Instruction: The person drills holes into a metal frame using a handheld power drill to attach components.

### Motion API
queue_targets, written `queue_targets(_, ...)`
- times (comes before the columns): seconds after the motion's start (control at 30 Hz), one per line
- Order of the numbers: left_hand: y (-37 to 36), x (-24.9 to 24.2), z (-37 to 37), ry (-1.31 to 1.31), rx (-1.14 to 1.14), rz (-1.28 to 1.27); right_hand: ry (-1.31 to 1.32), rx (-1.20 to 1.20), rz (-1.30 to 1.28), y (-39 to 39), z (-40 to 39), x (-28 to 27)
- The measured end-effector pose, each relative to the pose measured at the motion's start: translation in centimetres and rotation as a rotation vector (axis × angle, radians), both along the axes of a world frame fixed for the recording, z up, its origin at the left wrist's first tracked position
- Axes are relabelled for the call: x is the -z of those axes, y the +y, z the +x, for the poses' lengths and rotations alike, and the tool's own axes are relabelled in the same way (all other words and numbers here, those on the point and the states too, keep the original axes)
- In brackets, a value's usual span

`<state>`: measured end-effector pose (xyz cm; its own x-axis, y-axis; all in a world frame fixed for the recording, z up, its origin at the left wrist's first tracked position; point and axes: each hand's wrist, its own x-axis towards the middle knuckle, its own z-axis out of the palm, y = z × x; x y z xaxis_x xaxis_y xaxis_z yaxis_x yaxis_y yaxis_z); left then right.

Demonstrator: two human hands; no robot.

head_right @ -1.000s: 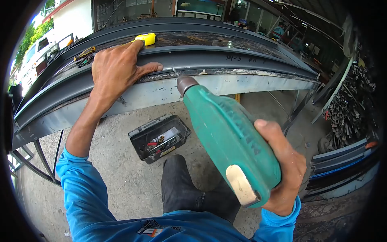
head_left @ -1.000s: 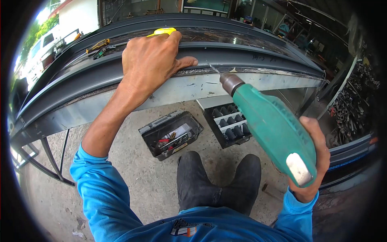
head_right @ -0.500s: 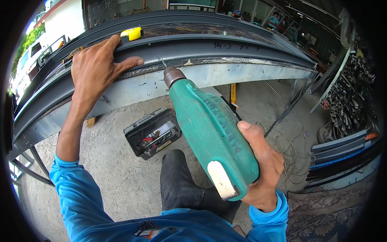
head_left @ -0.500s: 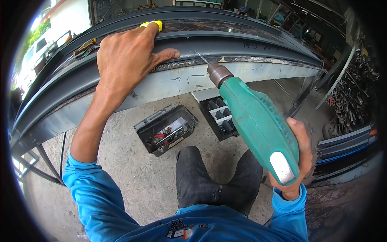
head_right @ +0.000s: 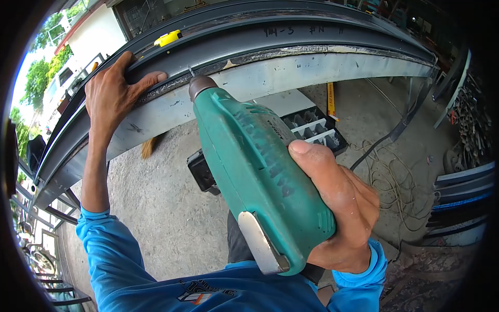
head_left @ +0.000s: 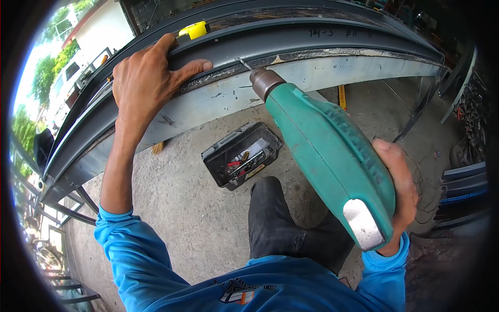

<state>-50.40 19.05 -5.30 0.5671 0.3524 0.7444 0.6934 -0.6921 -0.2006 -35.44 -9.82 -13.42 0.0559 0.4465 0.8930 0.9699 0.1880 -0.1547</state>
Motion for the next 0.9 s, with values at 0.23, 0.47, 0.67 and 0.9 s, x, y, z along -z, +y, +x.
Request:
queue_targets(0.23, -0.3, 0.3, 0.0, 0.005, -0.067, 0.042, 0.091, -0.048, -0.003, 0.2, 0.1, -0.1)
queue_targets(0.47, 0.6, 1.0, -0.3, -0.017, 0.003, 0.171, 0.018, -0.052, -0.018, 0.5, 0.2, -0.5)
queue_targets(0.67, 0.7, 1.0, -0.3, -0.02, -0.001, 0.138, 0.003, -0.047, -0.048, 0.3, -0.2, -0.6)
queue_targets(0.9, 0.9, 1.1, -0.2, -0.045, 0.029, 0.177, 0.006, -0.053, -0.067, 0.1, -0.6, -0.8)
